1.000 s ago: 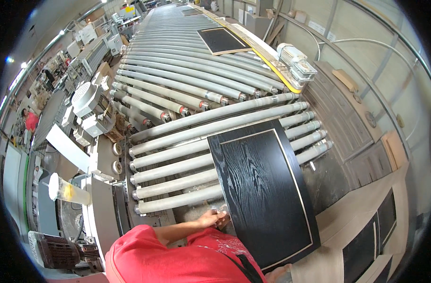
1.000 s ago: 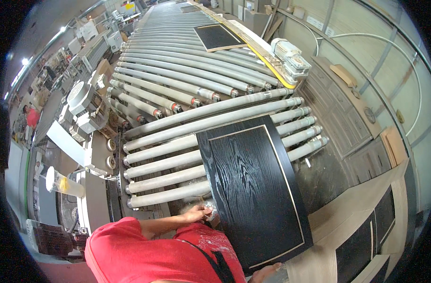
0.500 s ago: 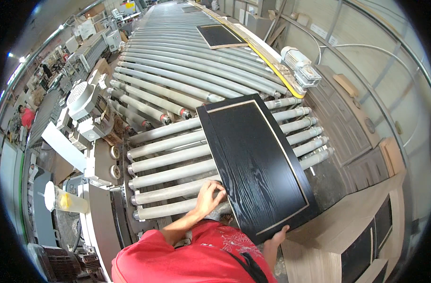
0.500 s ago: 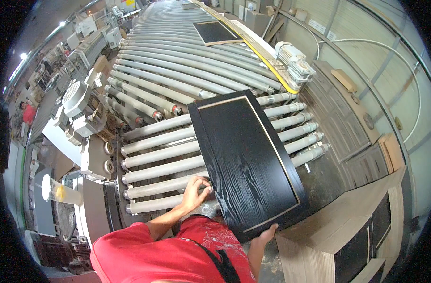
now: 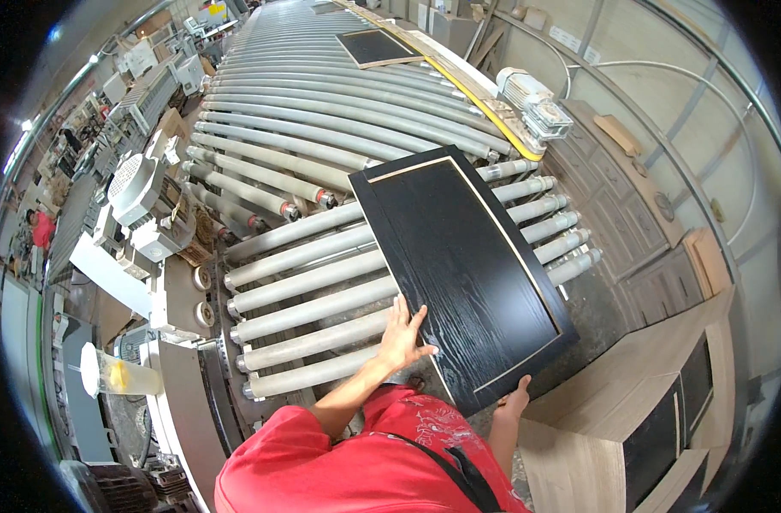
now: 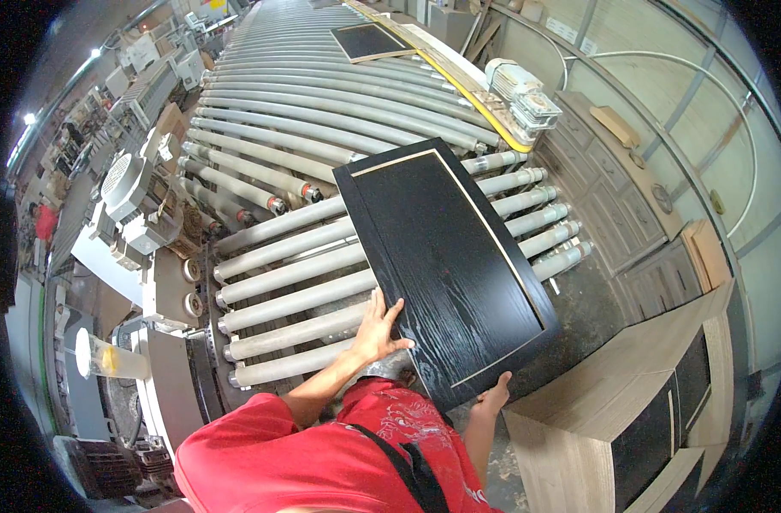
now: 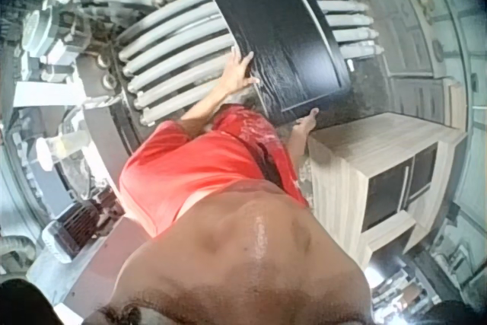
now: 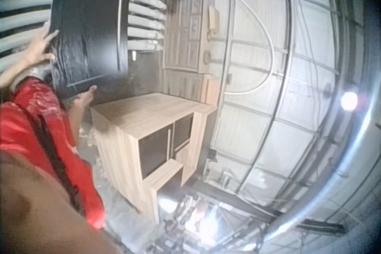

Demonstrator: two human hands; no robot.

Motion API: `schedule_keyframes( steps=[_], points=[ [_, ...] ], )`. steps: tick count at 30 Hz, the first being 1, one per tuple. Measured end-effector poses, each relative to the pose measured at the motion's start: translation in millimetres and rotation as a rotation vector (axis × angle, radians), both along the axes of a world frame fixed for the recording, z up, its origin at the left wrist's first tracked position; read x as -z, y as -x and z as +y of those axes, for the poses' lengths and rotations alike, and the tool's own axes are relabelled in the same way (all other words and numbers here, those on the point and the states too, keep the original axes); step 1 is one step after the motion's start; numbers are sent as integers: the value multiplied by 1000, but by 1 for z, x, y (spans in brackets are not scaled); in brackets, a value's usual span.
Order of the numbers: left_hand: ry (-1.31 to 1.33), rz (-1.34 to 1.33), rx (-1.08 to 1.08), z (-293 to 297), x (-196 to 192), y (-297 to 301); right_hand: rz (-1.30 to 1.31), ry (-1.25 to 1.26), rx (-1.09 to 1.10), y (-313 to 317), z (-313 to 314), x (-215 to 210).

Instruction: The person picks up black rectangular panels from a stack and places them onto a roller conveyor.

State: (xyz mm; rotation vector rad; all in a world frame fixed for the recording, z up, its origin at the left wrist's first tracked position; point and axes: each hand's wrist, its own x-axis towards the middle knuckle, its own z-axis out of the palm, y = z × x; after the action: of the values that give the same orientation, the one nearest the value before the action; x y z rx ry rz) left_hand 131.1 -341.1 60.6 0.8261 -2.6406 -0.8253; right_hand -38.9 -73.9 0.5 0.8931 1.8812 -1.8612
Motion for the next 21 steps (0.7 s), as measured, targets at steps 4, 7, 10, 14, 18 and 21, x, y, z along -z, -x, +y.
schedule_keyframes(
  steps=[4, 7, 10, 14, 18, 21],
  points=[
    [-6, 43, 70, 37, 4, 11, 67, 93, 103, 10, 29, -9],
    [13, 53, 95, 67, 1, 21, 106, 162, 6, 20, 76, 5],
    [4, 18, 139, 95, 1, 34, 144, 188, 37, 23, 107, 3],
    [-19, -8, 182, 130, 2, 59, 138, 159, 90, 32, 141, -10],
    [39, -5, 208, 157, 6, 85, 101, 189, 50, 49, 180, -11],
    [76, -17, 217, 168, 5, 104, 135, 252, -7, 73, 205, 14]
  ],
)
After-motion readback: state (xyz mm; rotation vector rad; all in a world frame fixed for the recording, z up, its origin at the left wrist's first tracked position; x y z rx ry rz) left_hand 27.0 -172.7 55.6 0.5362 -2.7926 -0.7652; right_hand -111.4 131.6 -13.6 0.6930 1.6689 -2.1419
